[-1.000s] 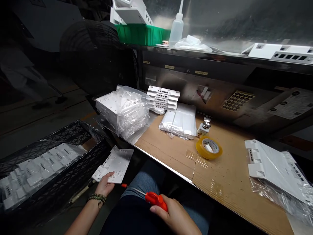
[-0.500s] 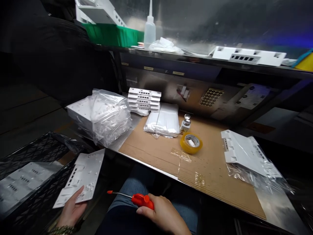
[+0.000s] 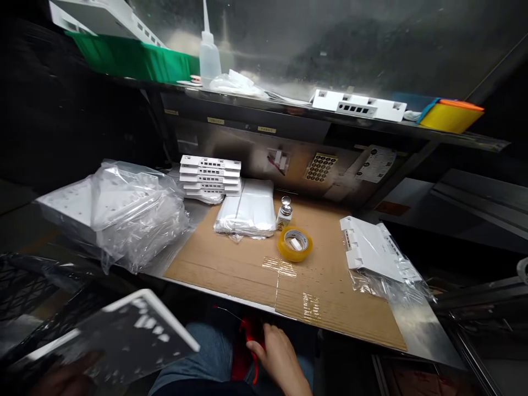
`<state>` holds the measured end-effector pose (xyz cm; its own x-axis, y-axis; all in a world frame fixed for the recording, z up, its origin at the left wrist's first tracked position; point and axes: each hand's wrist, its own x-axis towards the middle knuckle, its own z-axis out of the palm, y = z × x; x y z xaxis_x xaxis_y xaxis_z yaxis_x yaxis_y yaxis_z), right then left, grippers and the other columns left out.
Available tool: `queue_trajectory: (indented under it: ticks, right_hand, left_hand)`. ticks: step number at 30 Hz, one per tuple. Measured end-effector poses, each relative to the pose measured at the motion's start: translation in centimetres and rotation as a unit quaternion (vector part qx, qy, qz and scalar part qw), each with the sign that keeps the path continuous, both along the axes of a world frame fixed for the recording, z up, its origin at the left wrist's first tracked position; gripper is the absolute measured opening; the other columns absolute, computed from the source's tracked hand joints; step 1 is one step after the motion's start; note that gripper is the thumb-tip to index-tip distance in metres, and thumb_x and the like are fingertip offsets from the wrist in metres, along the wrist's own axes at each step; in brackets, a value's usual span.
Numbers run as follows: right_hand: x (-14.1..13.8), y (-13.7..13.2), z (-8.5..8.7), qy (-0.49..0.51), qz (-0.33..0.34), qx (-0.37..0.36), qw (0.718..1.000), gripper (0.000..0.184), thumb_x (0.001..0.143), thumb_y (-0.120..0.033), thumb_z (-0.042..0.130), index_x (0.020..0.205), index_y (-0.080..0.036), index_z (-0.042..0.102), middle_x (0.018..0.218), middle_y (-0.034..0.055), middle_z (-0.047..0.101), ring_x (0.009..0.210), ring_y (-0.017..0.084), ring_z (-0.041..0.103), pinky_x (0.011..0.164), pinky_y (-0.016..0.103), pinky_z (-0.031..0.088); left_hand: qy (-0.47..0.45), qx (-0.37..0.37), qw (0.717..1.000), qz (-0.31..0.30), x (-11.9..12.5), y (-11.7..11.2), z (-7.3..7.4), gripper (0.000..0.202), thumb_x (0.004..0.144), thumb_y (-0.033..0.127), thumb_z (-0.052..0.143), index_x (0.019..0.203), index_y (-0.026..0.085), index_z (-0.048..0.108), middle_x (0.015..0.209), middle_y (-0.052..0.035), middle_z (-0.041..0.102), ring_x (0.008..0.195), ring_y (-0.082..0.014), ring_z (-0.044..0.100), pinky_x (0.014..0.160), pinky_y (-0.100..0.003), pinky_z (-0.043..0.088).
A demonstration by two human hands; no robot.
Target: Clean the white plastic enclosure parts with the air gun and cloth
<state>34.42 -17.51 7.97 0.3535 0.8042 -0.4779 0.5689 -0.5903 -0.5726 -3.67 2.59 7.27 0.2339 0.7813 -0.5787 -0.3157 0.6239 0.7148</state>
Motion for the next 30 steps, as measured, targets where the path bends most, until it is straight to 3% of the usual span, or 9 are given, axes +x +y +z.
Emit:
queue_trajectory:
  ticks: [2, 4, 6, 9, 13, 17, 23, 27, 30]
  right_hand:
    - [-0.1, -0.5, 2.4, 0.134, -0.008, 0.130, 0.983, 0.072, 0.091, -0.071, 0.054, 0.146, -0.024, 0.056, 0.148, 0.0158, 0.058, 0.140, 0.032, 0.053, 0.116, 0.042, 0.040]
    - [0.0, -0.7, 4.4, 0.320, -0.027, 0.249, 0.914, 0.089, 0.079, -0.080, 0.065, 0.150, -0.027, 0.052, 0.149, 0.0136, 0.058, 0.139, 0.032, 0.054, 0.116, 0.043, 0.042]
    - [0.6, -0.6, 5.6, 0.414, -0.091, 0.297, 0.856, 0.087, 0.071, -0.078, 0.075, 0.139, -0.025, 0.064, 0.132, 0.0151, 0.070, 0.126, 0.035, 0.064, 0.109, 0.047, 0.049]
    - [2.7, -0.5, 6.1, 0.407, -0.260, 0.329, 0.811, 0.060, 0.075, -0.066, 0.080, 0.113, -0.019, 0.077, 0.108, 0.0140, 0.078, 0.106, 0.034, 0.074, 0.097, 0.048, 0.056]
    - [6.7, -1.4, 5.9, 0.419, -0.463, 0.386, 0.679, 0.061, 0.075, -0.058, 0.084, 0.121, -0.019, 0.072, 0.105, 0.0120, 0.080, 0.101, 0.031, 0.076, 0.096, 0.047, 0.059]
    - [9.5, -2.8, 6.5, 0.394, -0.550, 0.451, 0.582, 0.073, 0.077, -0.052, 0.085, 0.138, -0.020, 0.062, 0.113, 0.0101, 0.079, 0.109, 0.030, 0.075, 0.104, 0.047, 0.056]
    - [10.0, -3.1, 7.6, 0.352, -0.573, 0.499, 0.547, 0.073, 0.083, -0.053, 0.079, 0.145, -0.019, 0.056, 0.127, 0.0124, 0.074, 0.121, 0.031, 0.069, 0.111, 0.050, 0.051]
    - [10.0, -3.0, 7.7, 0.343, -0.580, 0.498, 0.546, 0.073, 0.084, -0.054, 0.078, 0.145, -0.019, 0.056, 0.129, 0.0128, 0.073, 0.123, 0.031, 0.068, 0.112, 0.050, 0.051]
    - [10.3, -3.0, 7.5, 0.340, -0.581, 0.498, 0.547, 0.073, 0.084, -0.053, 0.078, 0.145, -0.020, 0.056, 0.126, 0.0122, 0.075, 0.122, 0.031, 0.069, 0.111, 0.049, 0.051]
  left_hand:
    - [0.019, 0.061, 0.995, -0.076, 4.0, 1.7, 2.7, 0.033, 0.071, 0.003, 0.082, 0.101, 0.015, 0.077, 0.093, -0.0041, 0.082, 0.087, -0.0271, 0.078, 0.078, -0.031, 0.064]
    - [0.067, 0.179, 0.958, -0.213, 8.9, 3.4, 5.4, 0.019, 0.075, 0.015, 0.085, 0.092, 0.016, 0.078, 0.091, -0.0034, 0.081, 0.086, -0.0258, 0.077, 0.082, -0.033, 0.063]
    - [0.057, 0.208, 0.936, -0.279, 14.2, 5.1, 7.9, 0.025, 0.069, 0.027, 0.091, 0.086, 0.015, 0.078, 0.088, -0.0074, 0.080, 0.092, -0.0322, 0.076, 0.084, -0.040, 0.064]
    - [0.057, 0.293, 0.856, -0.421, 21.8, 7.1, 10.4, 0.048, 0.061, 0.037, 0.096, 0.099, 0.015, 0.078, 0.099, -0.0129, 0.079, 0.099, -0.0351, 0.073, 0.090, -0.046, 0.062]
    - [0.107, 0.416, 0.804, -0.412, 29.4, 9.2, 10.6, 0.051, 0.086, 0.061, 0.068, 0.115, 0.020, 0.068, 0.104, -0.0116, 0.075, 0.101, -0.0313, 0.071, 0.090, -0.049, 0.060]
    - [0.213, 0.551, 0.738, -0.327, 33.8, 11.1, 7.7, 0.033, 0.088, 0.041, 0.067, 0.115, 0.021, 0.065, 0.121, -0.0154, 0.068, 0.128, -0.0359, 0.055, 0.115, -0.056, 0.039]
    - [0.292, 0.617, 0.660, -0.314, 35.8, 13.4, 4.9, 0.026, 0.096, 0.039, 0.048, 0.111, 0.020, 0.060, 0.114, -0.0200, 0.071, 0.119, -0.0398, 0.061, 0.102, -0.057, 0.043]
    - [0.306, 0.601, 0.664, -0.322, 36.0, 14.9, 6.7, 0.025, 0.092, 0.040, 0.058, 0.108, 0.024, 0.049, 0.107, -0.0130, 0.077, 0.103, -0.0355, 0.069, 0.090, -0.048, 0.048]
    - [0.288, 0.552, 0.694, -0.361, 36.4, 16.7, 8.3, 0.043, 0.077, 0.046, 0.079, 0.097, 0.026, 0.046, 0.087, -0.0043, 0.079, 0.089, -0.0309, 0.073, 0.082, -0.041, 0.051]
